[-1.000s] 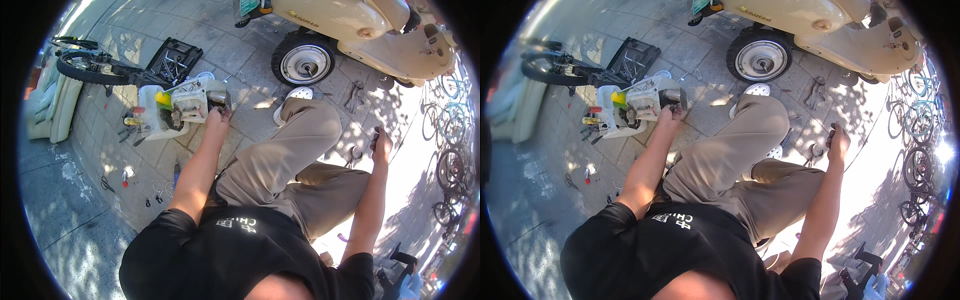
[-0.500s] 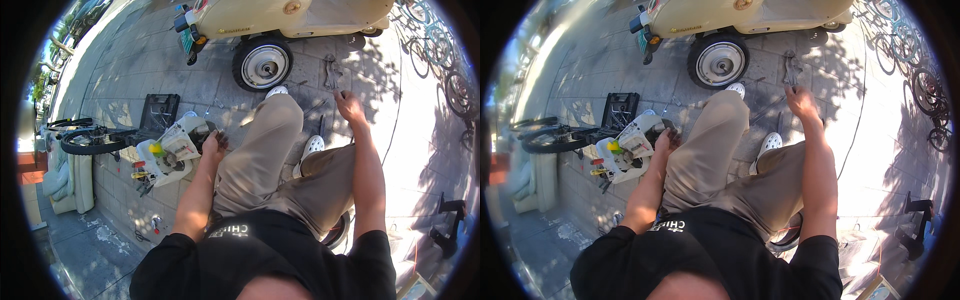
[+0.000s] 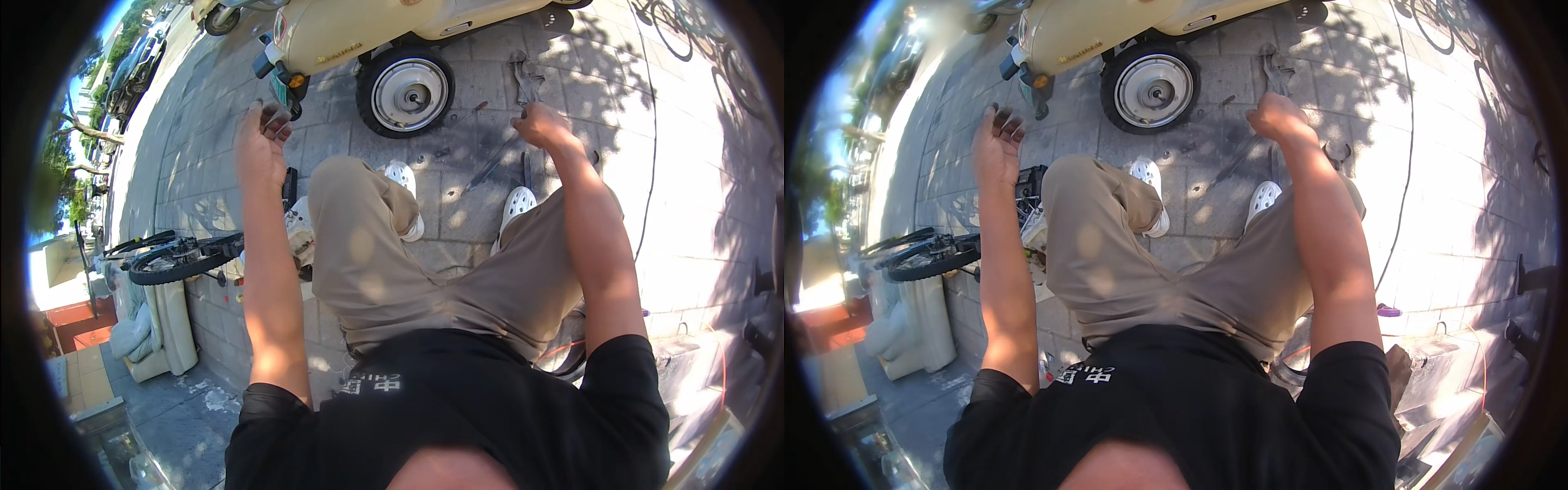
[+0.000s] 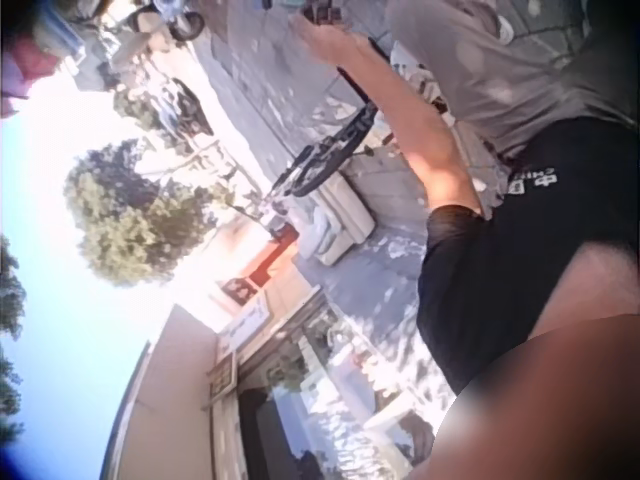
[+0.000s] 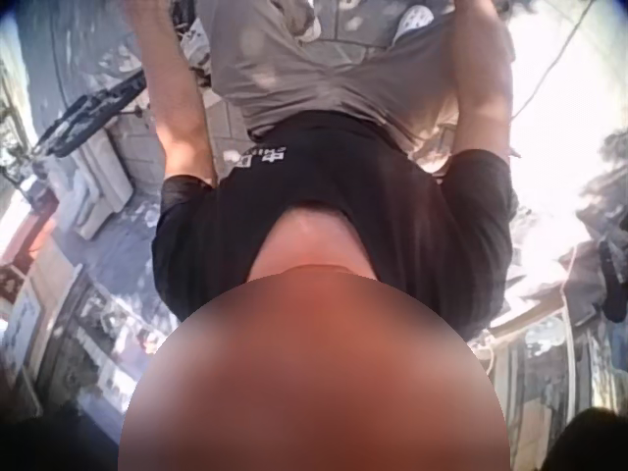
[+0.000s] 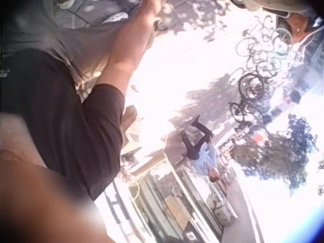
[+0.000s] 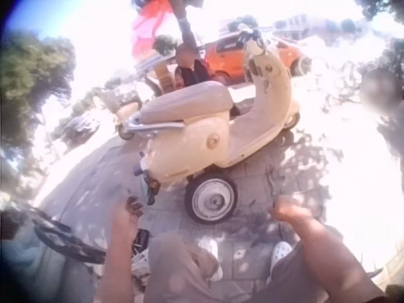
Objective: The person removes the rear wheel of a scooter using a wrench, then inflates the tire with a portable air compressor. After inflating, the person sprays a liquid onto the tire and rim area.
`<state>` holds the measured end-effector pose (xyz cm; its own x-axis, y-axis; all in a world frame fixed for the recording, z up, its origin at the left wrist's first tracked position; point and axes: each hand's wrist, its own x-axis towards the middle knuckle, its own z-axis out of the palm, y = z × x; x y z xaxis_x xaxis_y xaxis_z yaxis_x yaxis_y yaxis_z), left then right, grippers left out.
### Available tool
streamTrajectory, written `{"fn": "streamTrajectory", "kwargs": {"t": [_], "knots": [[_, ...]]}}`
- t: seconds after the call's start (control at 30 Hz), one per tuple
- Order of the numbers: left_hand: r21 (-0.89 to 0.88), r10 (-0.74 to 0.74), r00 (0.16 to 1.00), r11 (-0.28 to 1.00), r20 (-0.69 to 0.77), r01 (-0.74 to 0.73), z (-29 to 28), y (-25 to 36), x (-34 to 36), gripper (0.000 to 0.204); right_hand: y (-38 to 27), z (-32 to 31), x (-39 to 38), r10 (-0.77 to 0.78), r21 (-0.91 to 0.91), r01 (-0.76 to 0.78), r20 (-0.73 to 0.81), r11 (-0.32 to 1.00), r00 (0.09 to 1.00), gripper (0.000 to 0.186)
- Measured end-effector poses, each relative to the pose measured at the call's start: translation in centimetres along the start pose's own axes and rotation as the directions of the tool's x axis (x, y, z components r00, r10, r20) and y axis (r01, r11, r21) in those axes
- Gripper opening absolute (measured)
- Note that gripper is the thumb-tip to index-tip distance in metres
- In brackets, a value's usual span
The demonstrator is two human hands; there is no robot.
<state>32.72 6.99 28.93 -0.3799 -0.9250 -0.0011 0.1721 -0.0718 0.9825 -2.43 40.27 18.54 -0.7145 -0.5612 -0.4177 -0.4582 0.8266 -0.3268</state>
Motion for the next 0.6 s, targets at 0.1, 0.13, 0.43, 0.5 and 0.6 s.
{"fn": "streamTrajectory", "kwargs": {"t": [0.1,0.13,0.43,0.5,0.6], "knots": [[0.028,-0.082,0.987,0.996,0.138,0.079,5.9,-1.4,2.6,0.034,-0.4,2.0,2.0,0.045,0.01,-0.045,0.035,0.999,0.998,0.043],[0.086,-0.12,0.979,0.991,0.163,0.107,7.6,-2.4,3.7,0.032,-0.7,2.8,2.7,0.053,0.031,-0.056,0.072,0.998,0.996,0.042],[0.807,-0.159,0.928,0.558,0.336,-0.197,10.0,-13.4,10.5,0.073,2.5,20.0,8.9,0.353,0.418,-0.463,0.315,0.782,0.881,0.043],[0.842,-0.205,0.919,0.502,0.336,-0.196,10.6,-14.2,12.1,0.07,5.1,26.6,10.0,0.327,0.38,-0.387,0.213,0.84,0.921,0.045],[0.858,-0.22,0.925,0.484,0.311,-0.173,10.4,-16.8,15.0,0.07,7.3,34.8,11.2,0.425,0.454,-0.491,0.246,0.743,0.871,0.054]]}}
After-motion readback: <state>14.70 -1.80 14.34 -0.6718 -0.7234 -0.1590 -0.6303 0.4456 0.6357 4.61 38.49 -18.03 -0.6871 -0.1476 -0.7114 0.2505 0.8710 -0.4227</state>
